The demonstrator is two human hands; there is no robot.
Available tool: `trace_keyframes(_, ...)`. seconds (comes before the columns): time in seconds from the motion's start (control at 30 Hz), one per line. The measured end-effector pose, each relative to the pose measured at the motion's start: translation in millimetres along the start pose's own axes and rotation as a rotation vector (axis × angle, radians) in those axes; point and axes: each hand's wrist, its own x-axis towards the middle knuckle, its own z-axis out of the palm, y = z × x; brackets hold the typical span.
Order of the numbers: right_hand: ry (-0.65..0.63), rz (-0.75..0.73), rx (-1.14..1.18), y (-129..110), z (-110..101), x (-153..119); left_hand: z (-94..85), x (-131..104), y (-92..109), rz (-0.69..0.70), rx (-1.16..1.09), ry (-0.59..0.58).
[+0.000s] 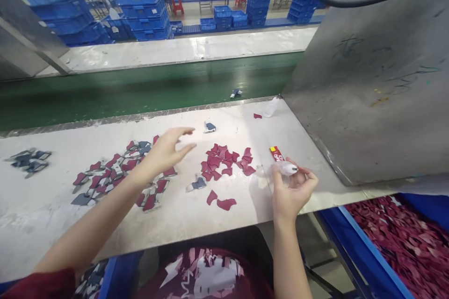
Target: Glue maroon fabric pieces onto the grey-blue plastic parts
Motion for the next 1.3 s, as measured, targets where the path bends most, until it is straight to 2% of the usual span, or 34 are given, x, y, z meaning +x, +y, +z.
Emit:
trace_keyframes(0.07,-0.028,0.0,-0.031,5.7,-2.0,1.9,-1.7,36.7,-5.7,-0.006,0.067,0.008)
trace_keyframes(0.17,-0.039,-0.025,-0.118,12.4,-2.1,2.0,7.1,82.4,-11.6,-0.036,0.16,-0.004)
trace_keyframes(0.33,-0.095,-0.065,-0.236,13.7,-1.4,2.1,32.4,134.6,-19.0,-0.084,0.205,-0.011)
trace_keyframes(0.4,0.006,-0.21,-0.304,11.1,-3.1,-0.3,43.2,151.5,-21.1,-0.114,0.214,-0.001)
trace_keyframes(0.47,0.146,-0.43,-0.393,8.0,-4.9,-6.3,54.0,166.4,-22.1,-0.151,0.218,0.023)
trace_keyframes(0.5,0.176,-0.527,-0.434,6.2,-4.9,-10.6,59.3,173.0,-22.3,-0.17,0.218,0.037)
trace_keyframes(0.53,0.141,-0.607,-0.464,4.3,-3.9,-15.5,64.1,178.9,-22.6,-0.19,0.216,0.05)
trace_keyframes(0.6,-0.072,-0.691,-0.444,0.1,2.0,-25.6,71.7,188.9,-23.8,-0.229,0.209,0.079)
trace_keyframes(0.67,-0.292,-0.709,-0.38,-3.6,11.7,-33.3,74.7,196.0,-26.7,-0.271,0.201,0.107)
trace_keyframes(0.73,-0.399,-0.685,-0.371,-4.9,22.1,-36.6,72.1,200.2,-31.3,-0.305,0.192,0.124)
trace_keyframes(0.87,-0.381,-0.583,-0.445,3.8,33.8,-32.7,56.2,199.4,-40.6,-0.291,0.175,0.133)
trace_keyframes(0.97,-0.372,-0.52,-0.508,14.7,35.3,-30.1,45.4,191.2,-43.1,-0.208,0.147,0.128)
trace_keyframes(1.07,-0.394,-0.474,-0.557,20.4,35.7,-31.2,37.9,173.5,-40.3,-0.1,0.109,0.075)
trace_keyframes(1.17,-0.417,-0.441,-0.562,20.3,36.2,-32.7,27.9,138.4,-32.6,-0.008,0.077,0.032)
trace_keyframes(1.23,-0.421,-0.424,-0.553,19.5,36.1,-32.6,19.0,101.2,-24.6,0.026,0.068,0.038)
trace_keyframes(1.3,-0.424,-0.407,-0.546,19.1,35.3,-31.6,11.2,54.0,-14.5,0.034,0.074,0.051)
